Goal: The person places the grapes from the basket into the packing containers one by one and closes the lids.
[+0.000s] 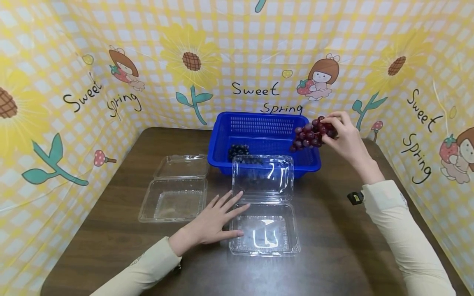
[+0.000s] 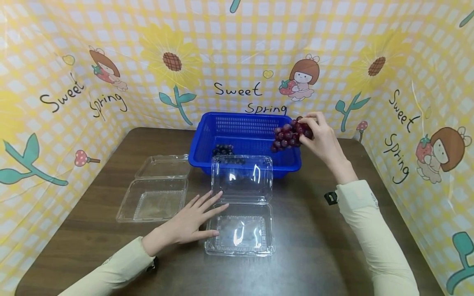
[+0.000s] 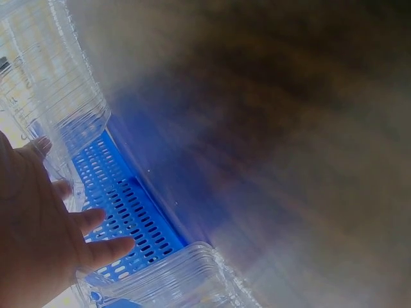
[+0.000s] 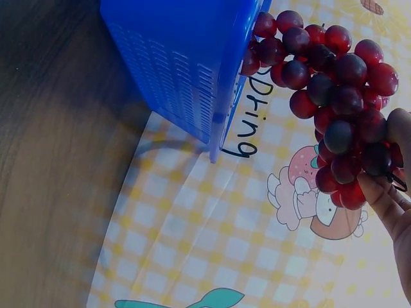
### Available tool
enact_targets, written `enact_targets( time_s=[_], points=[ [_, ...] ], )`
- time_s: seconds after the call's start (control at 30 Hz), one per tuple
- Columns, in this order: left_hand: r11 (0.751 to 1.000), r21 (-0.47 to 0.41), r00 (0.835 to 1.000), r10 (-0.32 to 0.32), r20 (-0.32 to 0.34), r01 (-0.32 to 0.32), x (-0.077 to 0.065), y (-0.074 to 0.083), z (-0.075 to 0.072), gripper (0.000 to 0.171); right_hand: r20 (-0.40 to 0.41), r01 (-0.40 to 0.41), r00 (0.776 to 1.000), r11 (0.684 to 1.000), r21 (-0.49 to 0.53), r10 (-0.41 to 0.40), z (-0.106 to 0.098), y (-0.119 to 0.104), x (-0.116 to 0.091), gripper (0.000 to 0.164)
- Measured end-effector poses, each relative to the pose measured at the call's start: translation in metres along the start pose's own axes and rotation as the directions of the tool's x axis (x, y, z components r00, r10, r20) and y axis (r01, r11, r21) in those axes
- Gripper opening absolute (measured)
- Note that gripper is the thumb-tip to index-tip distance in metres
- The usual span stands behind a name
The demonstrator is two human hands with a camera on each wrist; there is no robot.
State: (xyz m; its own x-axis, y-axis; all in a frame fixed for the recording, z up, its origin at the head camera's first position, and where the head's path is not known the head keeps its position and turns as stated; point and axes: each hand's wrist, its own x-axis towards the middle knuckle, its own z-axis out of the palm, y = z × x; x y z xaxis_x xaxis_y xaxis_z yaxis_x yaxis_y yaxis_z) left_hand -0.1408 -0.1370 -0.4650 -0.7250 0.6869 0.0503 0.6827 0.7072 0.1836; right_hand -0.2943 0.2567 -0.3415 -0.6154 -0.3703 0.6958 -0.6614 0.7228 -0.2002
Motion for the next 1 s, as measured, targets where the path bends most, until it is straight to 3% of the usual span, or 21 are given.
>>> enact_targets(
  time_s=[1.0],
  points=[
    [1.000, 0.017, 1.000, 0.003, -0.003, -0.003, 0.000, 0.000, 0.001, 0.072, -0.042, 0.030, 0.999, 1.000, 0.000, -0.030, -0.007, -0.011, -0.001, 0.034]
  ],
)
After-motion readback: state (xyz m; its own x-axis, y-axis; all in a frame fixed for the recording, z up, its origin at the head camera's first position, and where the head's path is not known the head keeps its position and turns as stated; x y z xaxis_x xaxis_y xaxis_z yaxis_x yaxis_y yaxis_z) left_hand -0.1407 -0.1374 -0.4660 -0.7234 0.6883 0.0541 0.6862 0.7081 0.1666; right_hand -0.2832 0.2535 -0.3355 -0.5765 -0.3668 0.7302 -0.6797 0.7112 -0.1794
